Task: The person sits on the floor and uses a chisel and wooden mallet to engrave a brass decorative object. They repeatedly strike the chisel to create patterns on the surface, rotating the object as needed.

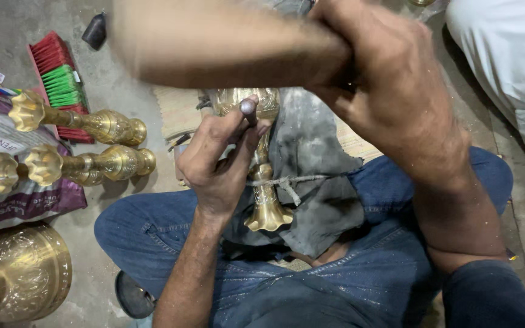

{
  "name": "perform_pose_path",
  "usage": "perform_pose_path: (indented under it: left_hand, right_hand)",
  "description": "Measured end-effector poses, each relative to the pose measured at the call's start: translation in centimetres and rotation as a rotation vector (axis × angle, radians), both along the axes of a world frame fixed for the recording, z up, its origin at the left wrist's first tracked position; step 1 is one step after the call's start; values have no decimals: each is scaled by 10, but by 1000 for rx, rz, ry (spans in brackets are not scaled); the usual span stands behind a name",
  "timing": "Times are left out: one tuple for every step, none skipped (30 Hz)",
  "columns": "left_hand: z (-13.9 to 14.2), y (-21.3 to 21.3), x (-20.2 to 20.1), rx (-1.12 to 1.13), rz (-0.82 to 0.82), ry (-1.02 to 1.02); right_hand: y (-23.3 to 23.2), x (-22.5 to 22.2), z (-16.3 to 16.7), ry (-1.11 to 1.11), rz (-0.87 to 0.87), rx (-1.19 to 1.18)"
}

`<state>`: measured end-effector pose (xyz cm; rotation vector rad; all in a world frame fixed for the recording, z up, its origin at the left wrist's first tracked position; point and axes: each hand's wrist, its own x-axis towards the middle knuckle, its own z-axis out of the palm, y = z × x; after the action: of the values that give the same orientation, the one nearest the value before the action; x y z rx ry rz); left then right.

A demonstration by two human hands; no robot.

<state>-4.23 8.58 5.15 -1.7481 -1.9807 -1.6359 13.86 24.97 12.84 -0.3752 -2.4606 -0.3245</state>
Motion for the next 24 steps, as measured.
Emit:
perform_pose_path:
  left_hand:
    - [0, 0, 0, 4, -5, 4]
    - [0, -1, -1, 9, -2, 6]
    - [0, -1, -1, 15, -3, 8]
    - [0, -2, -1, 17, 0, 9]
    - [0, -2, -1, -8, 0, 2]
    - [0, -2, -1, -28, -2, -4]
    - [0, -1, -2, -46, -6, -9]
    - [0, -1, -2, -22, -10, -9]
    - [1, -1, -1, 3, -18, -8]
    - [1, 0, -1, 29, -27, -5]
    - [1, -1, -1, 1, -20, -11]
    - [2, -2, -1, -28, -11, -20]
    - [2, -1, -1, -52, -2, -27]
    - [2, -1, 0, -26, 2, -11]
    - [2, -1, 0, -1, 3, 5]
    - [2, 0, 0, 24, 1, 21]
    - [2, -1, -1, -5, 0, 1]
    - [2, -1, -1, -33, -2, -19]
    - [1, -1, -2, -56, -3, -39]
    - [1, -1, -2, -30, -2, -18]
    - [1, -1, -2, -5, -4, 3]
    - [0, -1, -2, 24, -10, 28]
    - [0, 0, -2, 4, -5, 18]
    - [0, -1, -3, -22, 5, 4]
  right_hand:
    - [0, 0, 0, 0, 10, -11]
    - [0, 0, 0, 16, 20, -42]
    - [1, 0, 0, 32, 30, -73]
    - [0, 0, 1, 60, 46, -131]
    - [0, -1, 3, 75, 77, -206]
    - [-1, -1, 4, 91, 108, -281]
    - [-1, -3, 6, 97, 150, -371]
    - [-2, -3, 8, 91, 132, -356]
    - [-3, -4, 10, 86, 115, -341]
    - [-4, -5, 11, 72, 37, -216]
    - [-5, -5, 12, 60, -1, -151]
    - [-6, -6, 14, 50, -38, -87]
    - [-6, -6, 15, 46, -37, -74]
    - [-6, -6, 16, 43, -39, -59]
    - [-7, -7, 17, 41, -42, -46]
    - [-7, -7, 17, 39, -48, -34]
    - [-7, -7, 18, 35, -51, -25]
    - [-7, -8, 18, 31, -55, -16]
    - [-7, -8, 19, 28, -56, -1]
    - [-7, -9, 19, 25, -55, 11]
    - [-7, -9, 19, 22, -55, 22]
    - [-7, -9, 19, 23, -59, 37]
    - [-7, -9, 19, 16, -61, 39]
    - [-6, -8, 19, 9, -63, 40]
